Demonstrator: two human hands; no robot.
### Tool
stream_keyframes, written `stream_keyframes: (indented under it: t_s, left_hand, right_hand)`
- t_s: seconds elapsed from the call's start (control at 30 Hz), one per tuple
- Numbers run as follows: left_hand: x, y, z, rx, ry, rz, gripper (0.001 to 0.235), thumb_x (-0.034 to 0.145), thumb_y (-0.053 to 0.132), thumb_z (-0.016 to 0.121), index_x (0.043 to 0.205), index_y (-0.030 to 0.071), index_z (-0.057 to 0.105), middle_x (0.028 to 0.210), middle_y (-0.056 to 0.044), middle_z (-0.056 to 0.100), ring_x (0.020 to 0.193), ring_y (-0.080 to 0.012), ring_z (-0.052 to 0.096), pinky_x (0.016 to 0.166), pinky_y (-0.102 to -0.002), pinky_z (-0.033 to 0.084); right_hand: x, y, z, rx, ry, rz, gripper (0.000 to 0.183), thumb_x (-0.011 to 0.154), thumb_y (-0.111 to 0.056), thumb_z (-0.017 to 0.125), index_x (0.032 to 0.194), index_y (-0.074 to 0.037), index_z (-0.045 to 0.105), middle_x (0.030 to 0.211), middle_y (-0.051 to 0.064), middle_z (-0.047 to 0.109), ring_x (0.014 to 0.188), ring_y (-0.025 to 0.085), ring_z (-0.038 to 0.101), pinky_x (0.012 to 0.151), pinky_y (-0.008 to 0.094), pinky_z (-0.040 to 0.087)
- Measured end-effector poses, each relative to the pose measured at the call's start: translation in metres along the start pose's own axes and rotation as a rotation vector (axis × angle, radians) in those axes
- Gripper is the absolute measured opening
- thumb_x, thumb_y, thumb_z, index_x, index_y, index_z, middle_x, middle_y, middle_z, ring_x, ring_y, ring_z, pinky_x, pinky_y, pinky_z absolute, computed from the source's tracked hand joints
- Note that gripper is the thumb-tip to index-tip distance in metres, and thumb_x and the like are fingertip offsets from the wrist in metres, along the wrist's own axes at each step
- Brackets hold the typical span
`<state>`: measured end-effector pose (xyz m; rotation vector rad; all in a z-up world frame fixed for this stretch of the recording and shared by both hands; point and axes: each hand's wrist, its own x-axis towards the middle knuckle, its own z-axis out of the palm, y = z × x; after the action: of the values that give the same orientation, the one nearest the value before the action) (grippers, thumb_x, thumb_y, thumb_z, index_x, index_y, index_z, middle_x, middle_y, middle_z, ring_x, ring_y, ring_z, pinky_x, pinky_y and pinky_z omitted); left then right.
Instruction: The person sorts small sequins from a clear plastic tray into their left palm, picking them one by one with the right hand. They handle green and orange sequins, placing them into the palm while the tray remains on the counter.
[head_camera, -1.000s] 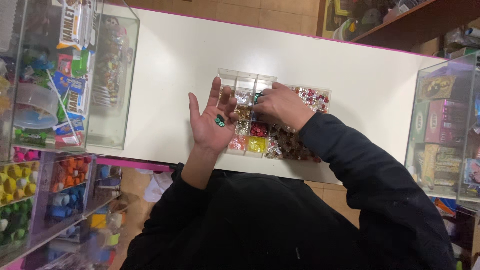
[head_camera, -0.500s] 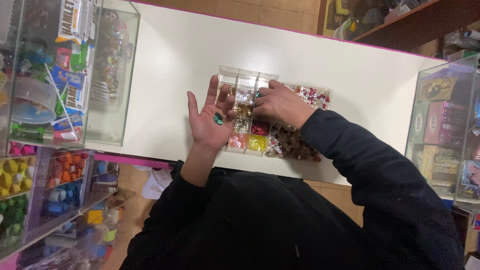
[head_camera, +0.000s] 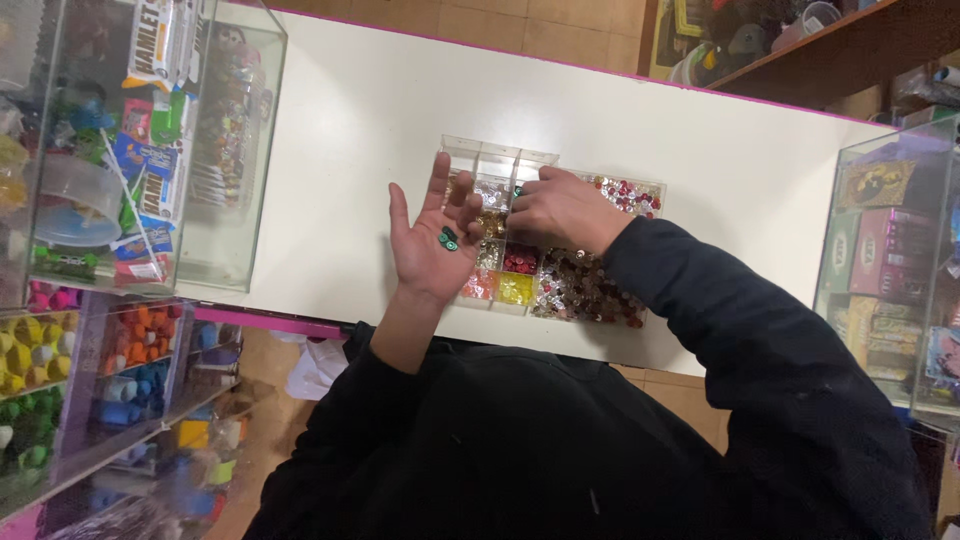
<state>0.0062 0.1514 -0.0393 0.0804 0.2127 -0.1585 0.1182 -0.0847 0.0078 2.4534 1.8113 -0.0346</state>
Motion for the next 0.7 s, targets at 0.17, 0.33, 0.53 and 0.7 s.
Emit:
stream_keyframes:
  t_s: [0.17, 0.33, 0.53, 0.7]
  left_hand:
    - [0.005, -0.014, 0.008, 0.023, 0.016, 0.001, 0.087, 0.115, 0.086, 0.035, 0.169, 0.024, 0.061, 0.144, -0.015, 0.083, 0.120, -0.0325, 0.087, 0.092, -0.040, 0.072]
    - [0.014, -0.038, 0.019, 0.064, 0.051, 0.004, 0.088, 0.116, 0.087, 0.029, 0.169, 0.024, 0.060, 0.155, -0.014, 0.077, 0.136, -0.0344, 0.079, 0.106, -0.045, 0.064]
    - [0.020, -0.086, 0.051, -0.004, -0.058, -0.152, 0.102, 0.113, 0.094, 0.016, 0.169, 0.022, 0.060, 0.157, -0.017, 0.076, 0.146, -0.0389, 0.074, 0.125, -0.058, 0.056]
    - [0.031, -0.120, 0.049, -0.031, -0.084, -0.321, 0.108, 0.106, 0.102, 0.028, 0.173, 0.023, 0.058, 0.164, -0.017, 0.071, 0.154, -0.0409, 0.066, 0.129, -0.064, 0.054]
  right_hand:
    - [-0.005, 0.000, -0.040, 0.268, -0.042, 0.151, 0.012, 0.103, -0.025, 0.090, 0.111, -0.027, 0.082, 0.086, -0.007, 0.083, 0.091, 0.018, 0.079, 0.086, 0.035, 0.056]
    - [-0.034, -0.011, -0.055, 0.667, 0.316, 0.484, 0.012, 0.107, -0.027, 0.089, 0.107, -0.015, 0.086, 0.075, 0.000, 0.072, 0.072, 0.020, 0.068, 0.077, 0.033, 0.052]
    - [-0.057, -0.072, -0.073, 0.530, 0.683, 0.514, 0.017, 0.100, -0.033, 0.096, 0.098, -0.022, 0.082, 0.071, -0.003, 0.062, 0.073, 0.022, 0.063, 0.074, 0.041, 0.049]
    - [-0.094, -0.093, -0.059, 0.430, 0.693, 0.642, 0.015, 0.098, -0.029, 0.095, 0.110, -0.025, 0.087, 0.074, 0.000, 0.061, 0.077, 0.024, 0.061, 0.081, 0.043, 0.046]
